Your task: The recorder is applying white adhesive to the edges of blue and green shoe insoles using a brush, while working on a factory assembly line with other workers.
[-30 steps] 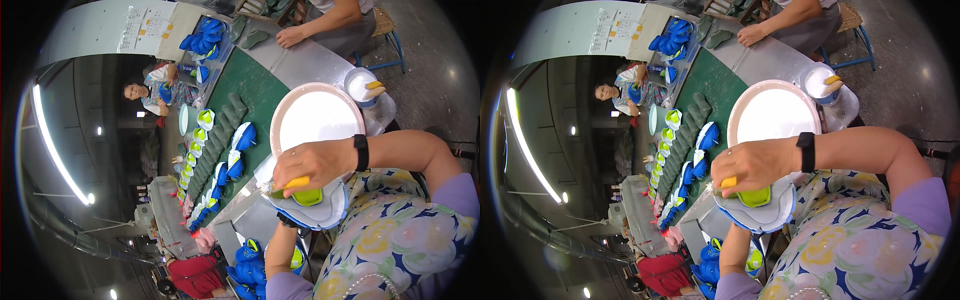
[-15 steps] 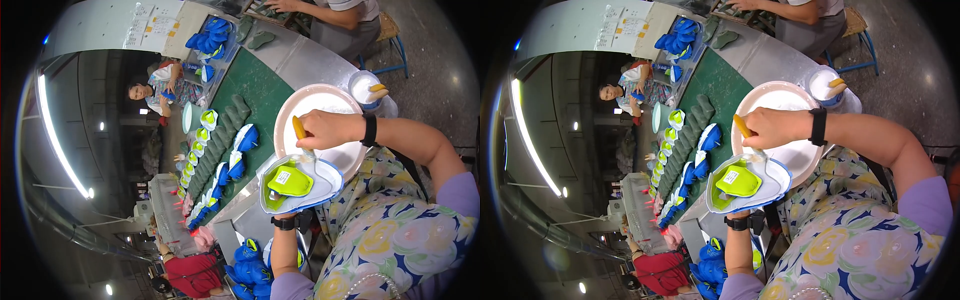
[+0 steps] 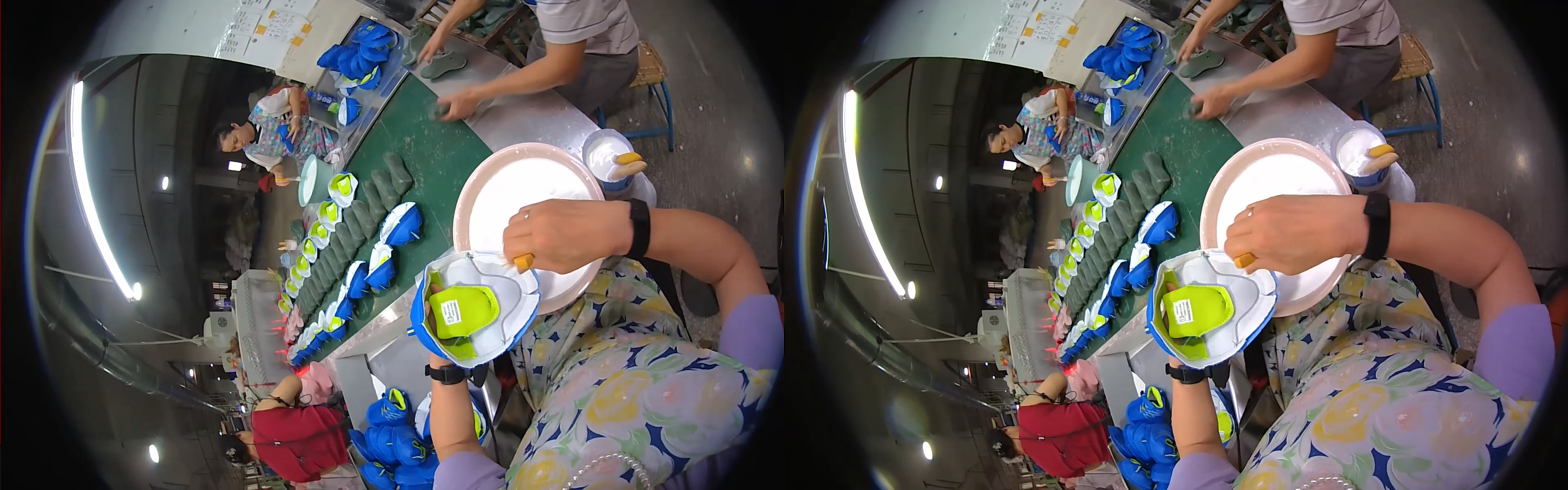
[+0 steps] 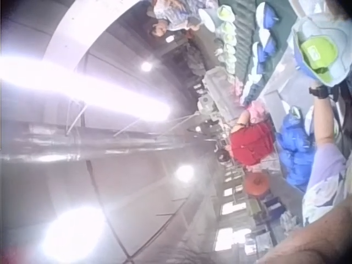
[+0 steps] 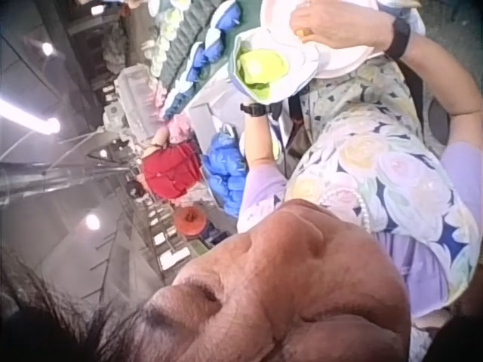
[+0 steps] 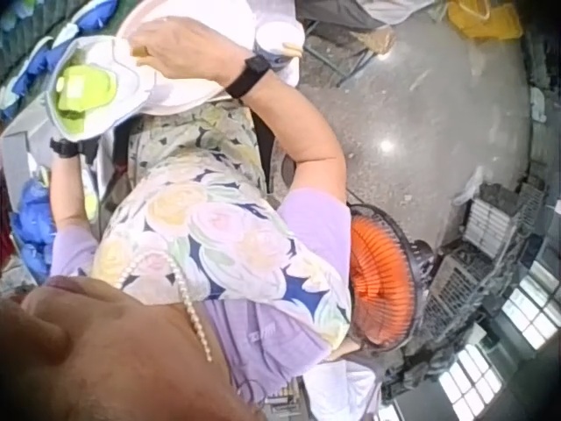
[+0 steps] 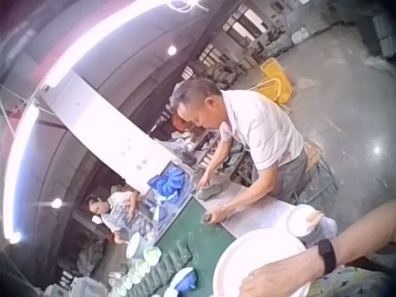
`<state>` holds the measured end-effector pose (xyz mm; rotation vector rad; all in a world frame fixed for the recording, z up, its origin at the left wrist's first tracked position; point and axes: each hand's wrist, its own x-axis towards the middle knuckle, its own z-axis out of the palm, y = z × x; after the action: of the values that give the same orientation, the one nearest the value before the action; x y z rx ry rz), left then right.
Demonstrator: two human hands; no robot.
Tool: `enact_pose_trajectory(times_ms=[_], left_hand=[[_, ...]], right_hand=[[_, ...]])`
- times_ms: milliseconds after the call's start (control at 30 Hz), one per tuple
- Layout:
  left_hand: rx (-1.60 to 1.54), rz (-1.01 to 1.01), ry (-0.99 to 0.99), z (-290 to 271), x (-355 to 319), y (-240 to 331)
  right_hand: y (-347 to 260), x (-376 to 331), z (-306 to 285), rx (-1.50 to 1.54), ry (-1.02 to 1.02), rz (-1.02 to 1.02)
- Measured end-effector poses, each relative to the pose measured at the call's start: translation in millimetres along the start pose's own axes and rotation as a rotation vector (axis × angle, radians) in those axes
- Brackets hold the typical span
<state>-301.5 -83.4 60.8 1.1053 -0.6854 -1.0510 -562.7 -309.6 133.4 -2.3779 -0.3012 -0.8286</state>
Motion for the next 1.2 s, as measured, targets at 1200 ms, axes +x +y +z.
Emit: enact_pose_trajectory(times_ms=[1200], left_hand=[[0.353,-0.163,0.674,-186.4,174.0,-78.5]], right_hand=[[8.6,-63.6,25.6,0.587,0.237,1.038]])
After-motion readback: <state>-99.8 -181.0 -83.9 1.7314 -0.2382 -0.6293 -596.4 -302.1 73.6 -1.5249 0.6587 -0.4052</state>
